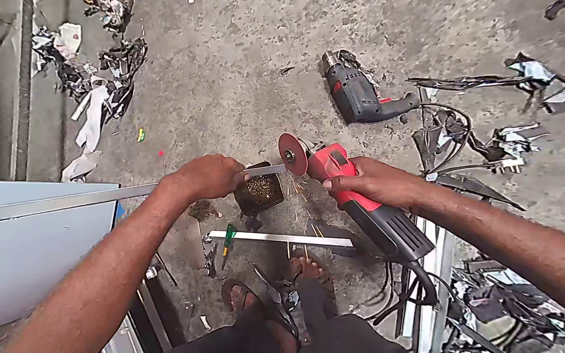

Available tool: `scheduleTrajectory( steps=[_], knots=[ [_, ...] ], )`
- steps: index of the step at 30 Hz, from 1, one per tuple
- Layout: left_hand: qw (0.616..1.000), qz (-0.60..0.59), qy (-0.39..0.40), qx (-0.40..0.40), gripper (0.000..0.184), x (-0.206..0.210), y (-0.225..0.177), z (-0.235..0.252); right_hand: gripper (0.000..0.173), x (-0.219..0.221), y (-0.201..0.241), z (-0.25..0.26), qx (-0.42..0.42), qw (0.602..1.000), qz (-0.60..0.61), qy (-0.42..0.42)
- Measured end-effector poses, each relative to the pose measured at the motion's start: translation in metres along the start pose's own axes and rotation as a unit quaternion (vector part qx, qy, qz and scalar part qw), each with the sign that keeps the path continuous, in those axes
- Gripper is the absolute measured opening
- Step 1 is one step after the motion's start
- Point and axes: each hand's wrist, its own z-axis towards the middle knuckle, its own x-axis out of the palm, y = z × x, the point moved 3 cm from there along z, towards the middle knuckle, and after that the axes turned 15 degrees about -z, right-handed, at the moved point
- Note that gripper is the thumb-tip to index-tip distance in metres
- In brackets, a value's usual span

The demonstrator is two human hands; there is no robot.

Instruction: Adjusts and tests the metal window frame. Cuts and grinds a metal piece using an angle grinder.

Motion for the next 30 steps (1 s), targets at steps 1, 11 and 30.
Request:
scheduleTrajectory(
  steps=[1, 11, 30],
  knots=[
    [1.000, -0.001, 0.000, -0.001, 0.042, 0.000, 0.000, 0.000, 0.033, 0.000, 0.000, 0.000, 0.001, 1.000, -0.002, 0.000],
    [1.000, 0.008, -0.015, 0.001, 0.041, 0.004, 0.000, -0.003, 0.031, 0.001, -0.001, 0.000, -0.005, 1.000, -0.007, -0.007],
    [0.966, -0.177, -0.180, -0.060, 0.043, 0.115, -0.004, -0.001, 0.068, 0.079, -0.104, -0.051, -0.007, 0.963, 0.066, -0.262]
  ],
)
